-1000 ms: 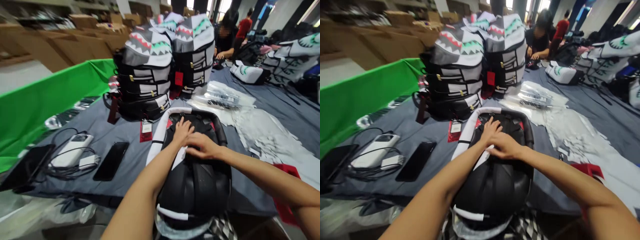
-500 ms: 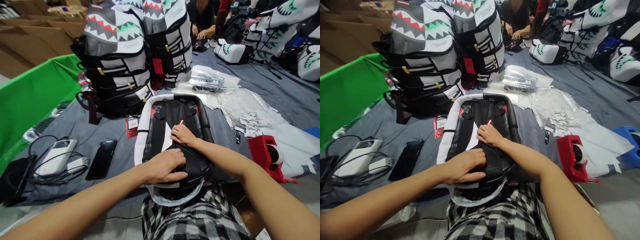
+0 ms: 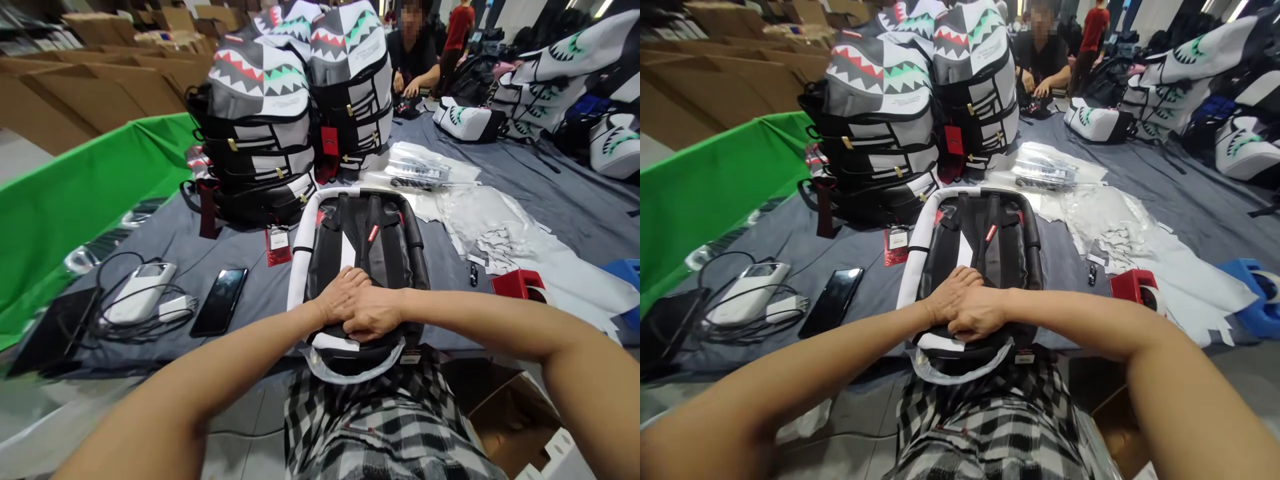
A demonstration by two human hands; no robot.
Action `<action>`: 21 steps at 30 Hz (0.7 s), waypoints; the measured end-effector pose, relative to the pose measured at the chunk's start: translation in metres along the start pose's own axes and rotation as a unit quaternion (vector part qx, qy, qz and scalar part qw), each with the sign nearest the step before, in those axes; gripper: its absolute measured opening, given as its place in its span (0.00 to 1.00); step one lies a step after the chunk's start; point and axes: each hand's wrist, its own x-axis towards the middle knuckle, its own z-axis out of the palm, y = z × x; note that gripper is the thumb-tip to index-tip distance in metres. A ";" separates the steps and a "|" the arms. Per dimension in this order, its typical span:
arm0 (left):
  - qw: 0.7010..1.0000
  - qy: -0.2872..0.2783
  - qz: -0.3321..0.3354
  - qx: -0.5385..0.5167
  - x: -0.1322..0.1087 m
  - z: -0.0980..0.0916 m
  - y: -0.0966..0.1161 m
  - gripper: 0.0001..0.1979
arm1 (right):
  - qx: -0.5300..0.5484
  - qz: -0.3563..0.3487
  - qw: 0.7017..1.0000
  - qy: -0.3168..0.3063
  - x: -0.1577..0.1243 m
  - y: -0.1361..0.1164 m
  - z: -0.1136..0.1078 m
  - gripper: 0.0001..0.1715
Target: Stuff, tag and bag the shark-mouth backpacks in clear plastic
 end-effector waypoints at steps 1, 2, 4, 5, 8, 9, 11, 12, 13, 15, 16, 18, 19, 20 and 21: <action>0.999 0.012 -0.038 0.020 -0.003 0.000 0.000 0.19 | -0.006 0.008 1.000 -0.019 0.001 -0.001 0.003 0.09; 0.995 0.030 -0.090 0.039 -0.006 0.001 -0.002 0.22 | -0.008 0.018 0.999 -0.028 0.002 0.000 0.008 0.09; 0.979 0.063 -0.182 0.071 -0.012 0.005 -0.007 0.27 | -0.001 0.017 0.999 -0.035 0.001 0.004 0.019 0.09; 0.973 0.075 -0.205 0.079 -0.013 0.008 -0.011 0.28 | 0.006 0.011 0.999 -0.039 0.001 0.007 0.025 0.10; 0.968 0.092 -0.211 0.099 -0.010 0.013 -0.028 0.28 | 0.008 0.044 0.997 -0.056 0.003 0.022 0.040 0.11; 0.968 0.093 -0.209 0.106 -0.006 0.014 -0.035 0.28 | 0.002 0.068 0.996 -0.061 0.004 0.028 0.043 0.11; 0.968 0.091 -0.201 0.120 0.003 0.012 -0.047 0.27 | -0.012 0.114 0.992 -0.060 0.007 0.040 0.046 0.11; 0.969 0.090 -0.193 0.126 0.006 0.011 -0.052 0.27 | -0.017 0.131 0.990 -0.054 0.010 0.044 0.046 0.11; 0.970 0.091 -0.184 0.131 0.009 0.009 -0.056 0.28 | -0.021 0.148 0.988 -0.047 0.013 0.048 0.045 0.10; 0.972 0.094 -0.163 0.138 0.008 0.005 -0.060 0.28 | -0.025 0.204 0.978 -0.028 0.020 0.050 0.040 0.10; 0.974 0.094 -0.150 0.139 0.005 0.004 -0.062 0.30 | -0.024 0.246 0.969 -0.014 0.022 0.049 0.037 0.09; 0.983 0.079 -0.105 0.132 -0.005 0.004 -0.070 0.33 | -0.009 0.334 0.941 0.047 0.021 0.041 0.031 0.09; 0.985 0.083 -0.091 0.122 -0.010 0.006 -0.078 0.36 | 0.004 0.368 0.924 0.101 0.016 0.033 0.027 0.09; 0.988 0.076 -0.079 0.106 -0.016 0.008 -0.087 0.36 | 0.016 0.387 0.906 0.172 0.007 0.022 0.023 0.10; 0.990 0.078 -0.073 0.087 -0.022 0.012 -0.099 0.35 | 0.023 0.395 0.884 0.249 -0.006 0.006 0.019 0.12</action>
